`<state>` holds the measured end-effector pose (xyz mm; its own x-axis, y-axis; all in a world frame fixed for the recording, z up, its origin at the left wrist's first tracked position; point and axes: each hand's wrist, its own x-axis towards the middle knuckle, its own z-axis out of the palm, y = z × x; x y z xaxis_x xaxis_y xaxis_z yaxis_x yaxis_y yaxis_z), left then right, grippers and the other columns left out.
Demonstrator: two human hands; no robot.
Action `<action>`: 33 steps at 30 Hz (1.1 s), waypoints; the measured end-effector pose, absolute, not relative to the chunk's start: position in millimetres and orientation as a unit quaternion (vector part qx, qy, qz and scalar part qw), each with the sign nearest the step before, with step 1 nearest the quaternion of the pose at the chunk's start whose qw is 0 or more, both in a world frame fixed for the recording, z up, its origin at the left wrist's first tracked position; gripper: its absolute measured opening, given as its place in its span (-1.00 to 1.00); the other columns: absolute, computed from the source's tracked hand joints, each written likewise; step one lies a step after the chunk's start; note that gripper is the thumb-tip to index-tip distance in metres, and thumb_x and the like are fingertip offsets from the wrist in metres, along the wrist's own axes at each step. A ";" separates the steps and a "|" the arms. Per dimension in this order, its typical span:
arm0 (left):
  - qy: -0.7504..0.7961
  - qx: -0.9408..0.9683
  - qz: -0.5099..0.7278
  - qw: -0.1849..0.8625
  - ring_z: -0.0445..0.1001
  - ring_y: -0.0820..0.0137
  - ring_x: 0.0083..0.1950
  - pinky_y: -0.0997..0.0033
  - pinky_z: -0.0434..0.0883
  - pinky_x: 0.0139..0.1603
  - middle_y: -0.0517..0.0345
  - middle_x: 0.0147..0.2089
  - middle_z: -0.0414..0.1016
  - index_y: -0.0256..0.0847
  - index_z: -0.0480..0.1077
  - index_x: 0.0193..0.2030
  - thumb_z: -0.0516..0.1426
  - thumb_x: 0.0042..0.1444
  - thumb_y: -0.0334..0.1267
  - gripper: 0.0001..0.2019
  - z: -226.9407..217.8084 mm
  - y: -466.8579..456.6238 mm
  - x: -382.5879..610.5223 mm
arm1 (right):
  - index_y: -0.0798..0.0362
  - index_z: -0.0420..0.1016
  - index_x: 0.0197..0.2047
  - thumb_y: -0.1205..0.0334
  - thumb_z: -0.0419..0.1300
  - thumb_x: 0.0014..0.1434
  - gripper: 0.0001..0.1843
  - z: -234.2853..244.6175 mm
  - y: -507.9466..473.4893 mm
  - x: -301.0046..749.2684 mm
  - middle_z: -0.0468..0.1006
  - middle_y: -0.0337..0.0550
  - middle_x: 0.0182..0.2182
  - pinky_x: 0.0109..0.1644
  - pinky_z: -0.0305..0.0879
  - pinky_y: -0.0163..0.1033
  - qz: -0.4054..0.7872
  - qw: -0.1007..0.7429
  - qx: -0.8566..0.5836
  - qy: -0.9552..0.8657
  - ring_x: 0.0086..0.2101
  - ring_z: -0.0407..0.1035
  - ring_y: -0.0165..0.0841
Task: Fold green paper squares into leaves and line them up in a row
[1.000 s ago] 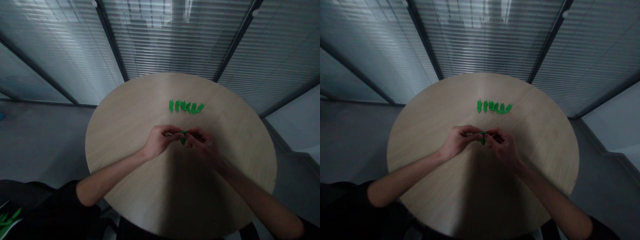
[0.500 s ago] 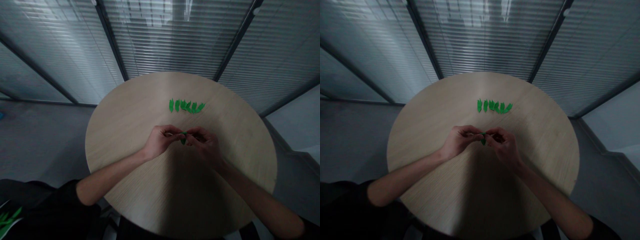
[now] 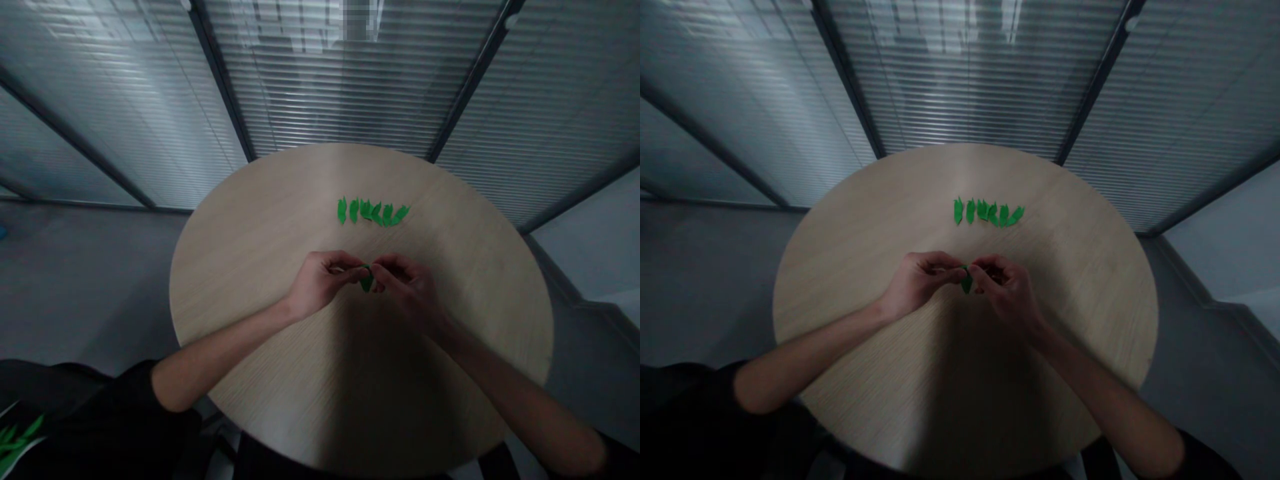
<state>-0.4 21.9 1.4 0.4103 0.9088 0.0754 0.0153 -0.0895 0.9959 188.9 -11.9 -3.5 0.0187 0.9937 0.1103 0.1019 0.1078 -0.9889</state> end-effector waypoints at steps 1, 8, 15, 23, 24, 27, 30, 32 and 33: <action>0.369 0.623 0.395 0.565 0.64 0.36 -0.31 0.41 0.55 -0.25 0.01 -0.30 0.71 -0.28 0.66 -0.24 0.37 0.14 -0.18 -0.81 1.0 21.9 -0.2 | 0.02 0.61 -0.29 -0.06 0.39 0.16 -0.70 -3.6 -12.0 189.1 0.59 -0.22 -0.48 -0.41 0.50 -0.27 0.441 0.506 -0.500 -0.547 -0.51 0.48 -0.39; 0.349 0.625 0.381 0.586 0.59 0.39 -0.33 0.42 0.51 -0.28 0.01 -0.32 0.69 -0.31 0.65 -0.24 0.35 0.16 -0.17 -0.80 -1.2 22.1 1.9 | 0.03 0.53 -0.30 -0.12 0.35 0.22 -0.64 -6.4 -13.9 187.3 0.57 -0.22 -0.50 -0.39 0.48 -0.28 0.450 0.502 -0.491 -0.552 -0.49 0.47 -0.39; 0.357 0.616 0.376 0.593 0.57 0.43 -0.33 0.44 0.52 -0.26 0.04 -0.27 0.66 -0.31 0.61 -0.19 0.36 0.14 -0.20 -0.79 0.7 22.2 2.5 | 0.03 0.51 -0.29 -0.12 0.35 0.22 -0.64 -3.2 -14.2 184.2 0.52 -0.27 -0.52 -0.42 0.46 -0.31 0.436 0.519 -0.499 -0.540 -0.52 0.42 -0.43; 0.357 0.620 0.370 0.593 0.56 0.46 -0.35 0.47 0.51 -0.28 0.06 -0.30 0.63 -0.34 0.57 -0.22 0.33 0.18 -0.23 -0.83 0.1 23.3 0.7 | 0.04 0.59 -0.20 0.01 0.34 0.24 -0.74 -4.5 -14.5 185.0 0.62 -0.18 -0.38 -0.44 0.47 -0.33 0.419 0.509 -0.500 -0.562 -0.51 0.46 -0.44; 0.356 0.622 0.368 0.593 0.56 0.46 -0.35 0.48 0.50 -0.28 0.06 -0.30 0.63 -0.34 0.57 -0.22 0.32 0.19 -0.24 -0.83 -0.6 23.7 0.5 | 0.04 0.61 -0.18 0.03 0.33 0.24 -0.75 -6.0 -14.5 185.4 0.64 -0.17 -0.37 -0.44 0.47 -0.33 0.414 0.507 -0.501 -0.566 -0.50 0.46 -0.44; 0.352 0.627 0.362 0.593 0.57 0.45 -0.33 0.48 0.50 -0.27 0.07 -0.32 0.62 -0.34 0.56 -0.22 0.31 0.20 -0.24 -0.84 -2.3 24.4 0.0 | 0.05 0.65 -0.21 0.05 0.35 0.24 -0.77 -10.3 -13.9 187.1 0.65 -0.17 -0.40 -0.42 0.46 -0.33 0.396 0.505 -0.504 -0.578 -0.49 0.48 -0.43; 0.352 0.636 0.357 0.586 0.58 0.45 -0.31 0.47 0.51 -0.25 0.07 -0.30 0.62 -0.33 0.55 -0.22 0.30 0.20 -0.24 -0.84 -3.1 24.2 -0.2 | 0.04 0.66 -0.25 0.07 0.37 0.22 -0.80 -11.5 -12.8 188.6 0.65 -0.18 -0.43 -0.42 0.45 -0.33 0.389 0.507 -0.503 -0.582 -0.50 0.49 -0.42; 0.354 0.645 0.352 0.578 0.57 0.45 -0.31 0.47 0.51 -0.25 0.07 -0.28 0.63 -0.32 0.56 -0.20 0.30 0.21 -0.24 -0.84 -3.2 23.7 -0.2 | 0.04 0.65 -0.26 0.09 0.36 0.22 -0.81 -10.4 -12.2 189.0 0.64 -0.19 -0.44 -0.43 0.45 -0.33 0.390 0.509 -0.500 -0.581 -0.51 0.48 -0.42; 0.354 0.649 0.350 0.575 0.56 0.45 -0.32 0.46 0.51 -0.25 0.06 -0.27 0.63 -0.32 0.56 -0.19 0.29 0.21 -0.23 -0.84 -3.1 23.3 -0.1 | 0.04 0.64 -0.27 0.09 0.36 0.22 -0.81 -9.6 -12.1 189.0 0.63 -0.20 -0.46 -0.43 0.44 -0.33 0.389 0.512 -0.500 -0.580 -0.52 0.48 -0.42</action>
